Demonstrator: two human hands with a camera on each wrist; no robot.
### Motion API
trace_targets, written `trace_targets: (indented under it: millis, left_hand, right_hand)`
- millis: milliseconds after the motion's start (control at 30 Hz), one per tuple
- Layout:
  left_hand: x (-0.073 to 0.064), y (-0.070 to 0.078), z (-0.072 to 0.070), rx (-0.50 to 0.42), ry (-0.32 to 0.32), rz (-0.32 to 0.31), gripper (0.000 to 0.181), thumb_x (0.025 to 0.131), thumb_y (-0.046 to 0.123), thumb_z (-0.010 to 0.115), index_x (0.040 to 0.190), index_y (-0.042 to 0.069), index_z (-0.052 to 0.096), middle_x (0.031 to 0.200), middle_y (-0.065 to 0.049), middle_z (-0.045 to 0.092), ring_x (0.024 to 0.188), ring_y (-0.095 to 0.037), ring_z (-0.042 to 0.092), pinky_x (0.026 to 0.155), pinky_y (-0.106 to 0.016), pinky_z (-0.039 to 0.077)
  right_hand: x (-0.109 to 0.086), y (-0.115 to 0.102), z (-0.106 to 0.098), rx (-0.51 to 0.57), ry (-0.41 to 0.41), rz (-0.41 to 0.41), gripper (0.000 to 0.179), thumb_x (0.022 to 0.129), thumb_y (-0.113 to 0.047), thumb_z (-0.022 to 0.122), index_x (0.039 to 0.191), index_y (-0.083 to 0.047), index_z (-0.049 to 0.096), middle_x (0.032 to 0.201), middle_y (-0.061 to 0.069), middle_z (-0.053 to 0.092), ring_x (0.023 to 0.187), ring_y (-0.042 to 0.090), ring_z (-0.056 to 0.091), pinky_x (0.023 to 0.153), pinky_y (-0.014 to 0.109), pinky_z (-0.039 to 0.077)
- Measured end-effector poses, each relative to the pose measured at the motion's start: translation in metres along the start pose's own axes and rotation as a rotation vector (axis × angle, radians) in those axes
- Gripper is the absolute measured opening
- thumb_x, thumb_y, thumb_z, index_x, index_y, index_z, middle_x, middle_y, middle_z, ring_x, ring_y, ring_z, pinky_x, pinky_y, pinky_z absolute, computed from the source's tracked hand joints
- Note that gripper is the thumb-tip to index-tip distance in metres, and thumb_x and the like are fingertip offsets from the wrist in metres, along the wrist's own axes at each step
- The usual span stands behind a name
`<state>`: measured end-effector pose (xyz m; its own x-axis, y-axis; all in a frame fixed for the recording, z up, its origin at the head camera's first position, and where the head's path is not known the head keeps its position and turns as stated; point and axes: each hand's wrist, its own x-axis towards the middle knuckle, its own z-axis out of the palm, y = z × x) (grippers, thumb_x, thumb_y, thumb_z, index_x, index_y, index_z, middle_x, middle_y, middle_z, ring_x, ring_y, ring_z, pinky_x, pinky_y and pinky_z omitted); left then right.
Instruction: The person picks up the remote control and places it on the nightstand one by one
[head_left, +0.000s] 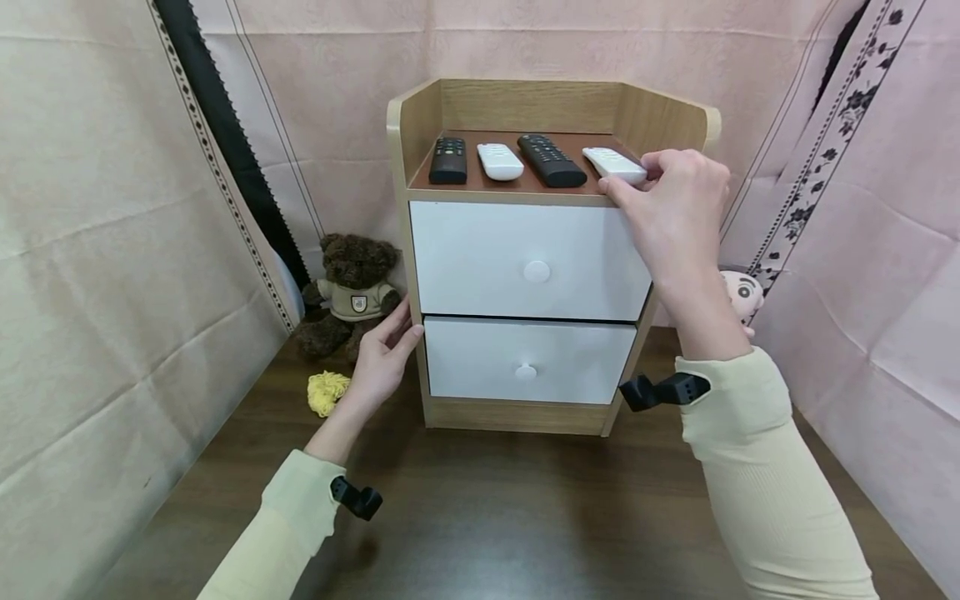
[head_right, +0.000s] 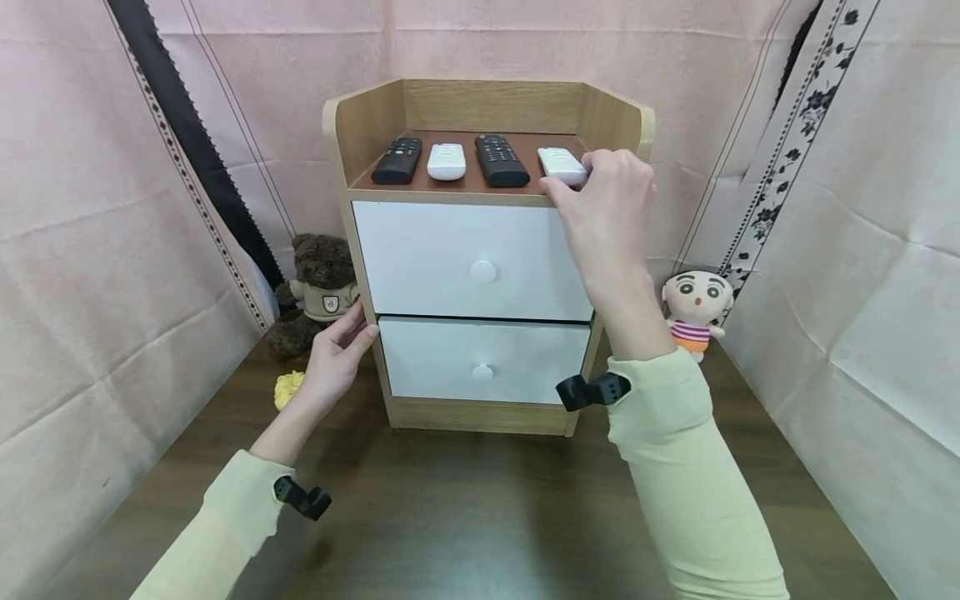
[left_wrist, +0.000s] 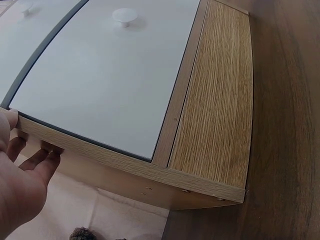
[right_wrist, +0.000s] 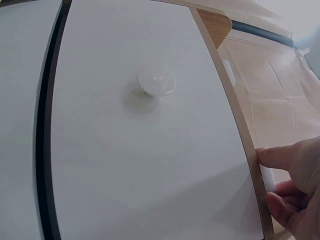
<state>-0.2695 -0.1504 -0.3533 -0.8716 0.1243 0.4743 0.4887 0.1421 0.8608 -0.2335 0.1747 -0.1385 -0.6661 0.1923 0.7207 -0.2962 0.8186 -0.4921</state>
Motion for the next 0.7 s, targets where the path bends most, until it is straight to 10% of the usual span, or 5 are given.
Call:
trace_targets:
  millis: [433, 700]
  left_hand:
    - [0.005, 0.016, -0.020, 0.090, -0.049, -0.005, 0.058, 0.105, 0.015, 0.063, 0.158, 0.008, 0.040, 0.154, -0.016, 0.048, 0.139, -0.029, 0.049, 0.103, -0.024, 0.049]
    - [0.012, 0.044, -0.063, 0.374, -0.085, 0.086, 0.058, 0.104, 0.027, 0.065, 0.158, 0.022, 0.043, 0.152, -0.011, 0.051, 0.131, -0.031, 0.057, 0.103, -0.041, 0.051]
  right_hand:
    - [-0.028, 0.056, -0.023, 0.193, 0.320, -0.322, 0.035, 0.079, -0.007, 0.090, 0.111, 0.001, 0.079, 0.095, 0.017, 0.075, 0.083, -0.017, 0.053, 0.080, 0.010, 0.042]
    - [-0.041, 0.108, -0.039, 0.091, 0.290, -0.391, 0.041, 0.077, -0.008, 0.089, 0.114, 0.003, 0.077, 0.094, 0.022, 0.074, 0.090, -0.024, 0.047, 0.080, 0.008, 0.033]
